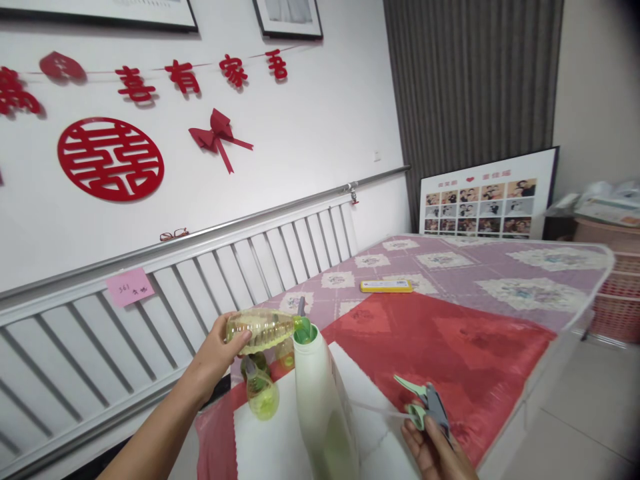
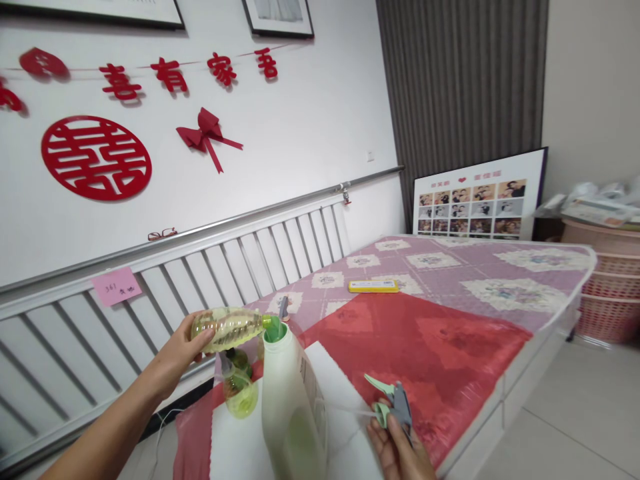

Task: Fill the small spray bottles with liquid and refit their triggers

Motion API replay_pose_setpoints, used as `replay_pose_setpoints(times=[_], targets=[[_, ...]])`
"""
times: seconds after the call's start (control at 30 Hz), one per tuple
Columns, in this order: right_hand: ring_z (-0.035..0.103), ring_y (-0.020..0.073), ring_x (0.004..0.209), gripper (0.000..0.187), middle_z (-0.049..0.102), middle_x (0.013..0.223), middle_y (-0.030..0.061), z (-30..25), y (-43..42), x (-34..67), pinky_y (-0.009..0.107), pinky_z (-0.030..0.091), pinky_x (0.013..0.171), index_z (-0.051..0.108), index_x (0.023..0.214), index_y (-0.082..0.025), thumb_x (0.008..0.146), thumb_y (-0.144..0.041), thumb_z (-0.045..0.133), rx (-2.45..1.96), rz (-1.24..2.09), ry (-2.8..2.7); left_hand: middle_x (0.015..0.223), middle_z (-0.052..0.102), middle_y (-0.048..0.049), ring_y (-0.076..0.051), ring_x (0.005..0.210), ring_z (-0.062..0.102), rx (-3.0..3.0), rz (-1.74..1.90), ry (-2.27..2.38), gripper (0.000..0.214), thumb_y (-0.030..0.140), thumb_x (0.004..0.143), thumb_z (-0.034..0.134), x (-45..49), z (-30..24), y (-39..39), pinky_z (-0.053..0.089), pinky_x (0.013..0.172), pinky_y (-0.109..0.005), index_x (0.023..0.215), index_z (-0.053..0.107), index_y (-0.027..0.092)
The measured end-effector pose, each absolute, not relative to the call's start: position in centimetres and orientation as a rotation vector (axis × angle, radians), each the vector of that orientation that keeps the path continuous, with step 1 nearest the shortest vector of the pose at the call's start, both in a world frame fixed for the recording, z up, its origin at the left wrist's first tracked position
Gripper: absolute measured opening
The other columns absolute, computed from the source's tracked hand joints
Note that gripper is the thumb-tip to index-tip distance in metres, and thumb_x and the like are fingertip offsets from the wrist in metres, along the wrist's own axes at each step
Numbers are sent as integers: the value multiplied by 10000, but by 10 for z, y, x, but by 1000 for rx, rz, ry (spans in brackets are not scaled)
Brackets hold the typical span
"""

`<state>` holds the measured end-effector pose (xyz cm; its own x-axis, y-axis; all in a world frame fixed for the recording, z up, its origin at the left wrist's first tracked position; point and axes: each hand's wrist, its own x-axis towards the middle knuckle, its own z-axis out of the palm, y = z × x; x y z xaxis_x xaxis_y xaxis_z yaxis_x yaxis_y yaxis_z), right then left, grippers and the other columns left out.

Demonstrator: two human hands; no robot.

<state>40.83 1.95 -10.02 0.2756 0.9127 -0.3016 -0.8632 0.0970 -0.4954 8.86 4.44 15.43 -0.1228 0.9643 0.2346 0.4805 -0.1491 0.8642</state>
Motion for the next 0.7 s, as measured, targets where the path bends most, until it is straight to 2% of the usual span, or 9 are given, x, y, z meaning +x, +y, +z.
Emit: replay_pose_setpoints(times=[0.27, 0.5, 0.7], targets=[[682, 129, 671, 441, 731, 738, -42, -96, 17, 408, 245, 622, 668, 717, 726, -218, 377, -328, 962, -654, 1323, -53, 970, 634, -46, -181, 722, 582, 1652, 1198, 1635, 597, 581, 720, 644, 90, 158, 44, 426, 571, -271, 1168, 497, 215], [684, 123, 667, 420, 736, 755, -44, -103, 20, 409, 243, 627, 670, 731, 751, -228, 416, -347, 954, -652, 1312, -75, 997, 643, -61, -187, 737, 612, 1673, 1172, 1648, 636, 600, 710, 636, 91, 160, 44, 462, 578, -282, 1183, 487, 202], [691, 127, 657, 386, 733, 703, -34, -105, 21, 410, 250, 631, 676, 718, 671, -204, 399, -330, 960, -637, 1327, -53, 1004, 649, -62, -200, 758, 627, 1672, 1185, 1673, 645, 622, 696, 625, 93, 160, 43, 472, 589, -294, 1177, 491, 214]])
